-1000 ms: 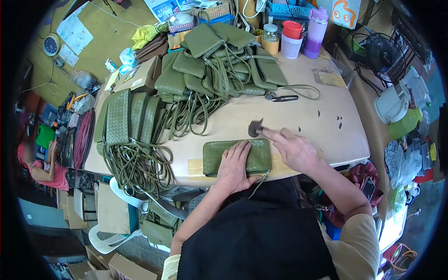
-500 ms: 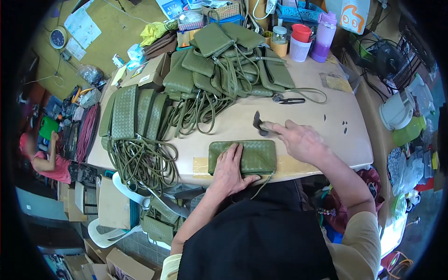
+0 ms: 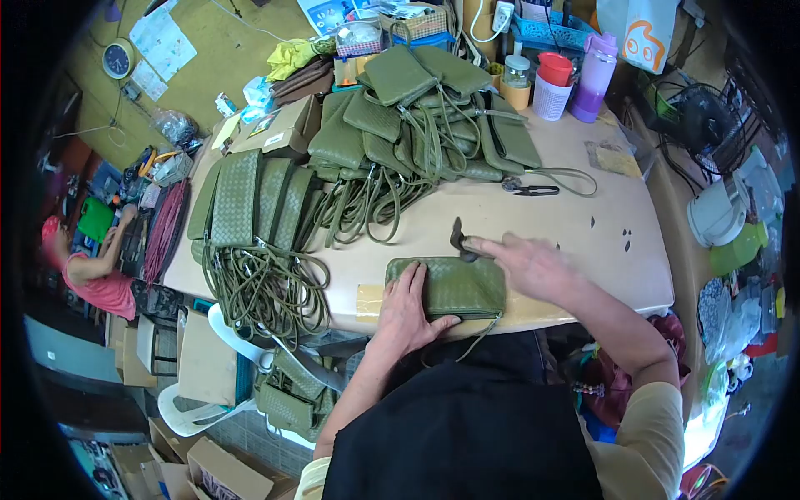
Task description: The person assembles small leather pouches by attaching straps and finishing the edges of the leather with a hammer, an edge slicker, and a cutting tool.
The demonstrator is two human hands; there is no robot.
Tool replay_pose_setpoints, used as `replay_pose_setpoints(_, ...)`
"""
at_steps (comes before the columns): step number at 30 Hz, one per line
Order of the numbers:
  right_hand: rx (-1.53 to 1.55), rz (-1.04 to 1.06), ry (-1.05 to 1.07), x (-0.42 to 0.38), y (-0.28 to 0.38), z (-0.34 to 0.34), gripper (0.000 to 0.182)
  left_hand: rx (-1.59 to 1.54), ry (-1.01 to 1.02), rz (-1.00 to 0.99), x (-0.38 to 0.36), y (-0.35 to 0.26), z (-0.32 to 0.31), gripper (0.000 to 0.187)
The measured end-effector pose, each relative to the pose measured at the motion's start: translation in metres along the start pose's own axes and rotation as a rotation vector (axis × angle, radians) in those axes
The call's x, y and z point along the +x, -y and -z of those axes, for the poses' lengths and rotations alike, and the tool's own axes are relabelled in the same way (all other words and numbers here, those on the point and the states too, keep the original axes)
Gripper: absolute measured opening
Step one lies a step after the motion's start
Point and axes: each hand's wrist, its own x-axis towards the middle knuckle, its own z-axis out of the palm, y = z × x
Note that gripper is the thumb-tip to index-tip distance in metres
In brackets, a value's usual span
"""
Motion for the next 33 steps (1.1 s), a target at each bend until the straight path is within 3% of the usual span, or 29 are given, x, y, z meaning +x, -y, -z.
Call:
replay_pose_setpoints(2, -0.097, -0.096, 0.117, 0.007, 0.023, 0.034, 0.055, 0.052, 0.016, 0.009, -0.001, -0.007, 0.005, 0.105)
replay_pose_setpoints(7, 0.017, -0.051, 0.127, 0.016, 0.028, -0.003, 0.057, 0.223, -0.034, -0.001, -0.007, -0.011, 0.008, 0.106)
replay_pose_setpoints(11, -0.066, -0.035, 0.158, 0.028, 0.043, 0.033, 0.057, 0.115, -0.061, -0.032, -0.009, 0.001, 0.004, 0.103)
replay_pose_setpoints(14, 0.007, 0.019, 0.182, 0.034, 0.043, -0.001, 0.057, 0.055, -0.068, -0.030, -0.009, 0.010, 0.004, 0.100)
replay_pose_setpoints(18, -0.065, 0.032, 0.244, 0.038, 0.048, 0.012, 0.057, 0.038, -0.049, -0.046, -0.012, 0.010, 0.008, 0.094)
replay_pose_setpoints(20, 0.012, 0.047, 0.086, 0.044, 0.057, 0.019, 0.056, 0.072, -0.080, -0.046, -0.013, 0.007, 0.008, 0.092)
replay_pose_setpoints(23, 0.022, 0.087, 0.132, 0.047, 0.038, -0.023, 0.054, 0.060, -0.128, -0.018, -0.021, 0.004, 0.005, 0.089)
replay_pose_setpoints(27, -0.122, 0.021, 0.201, 0.061, 0.051, 0.021, 0.052, 0.002, -0.224, -0.023, -0.027, 0.012, -0.005, 0.085)
replay_pose_setpoints(29, 0.054, 0.072, 0.092, 0.067, 0.058, 0.023, 0.050, -0.002, -0.219, -0.024, -0.028, 0.018, -0.009, 0.084)
replay_pose_setpoints(33, 0.100, 0.189, 0.149, 0.076, 0.056, -0.026, 0.049, 0.080, -0.172, -0.020, -0.031, 0.017, -0.008, 0.080)
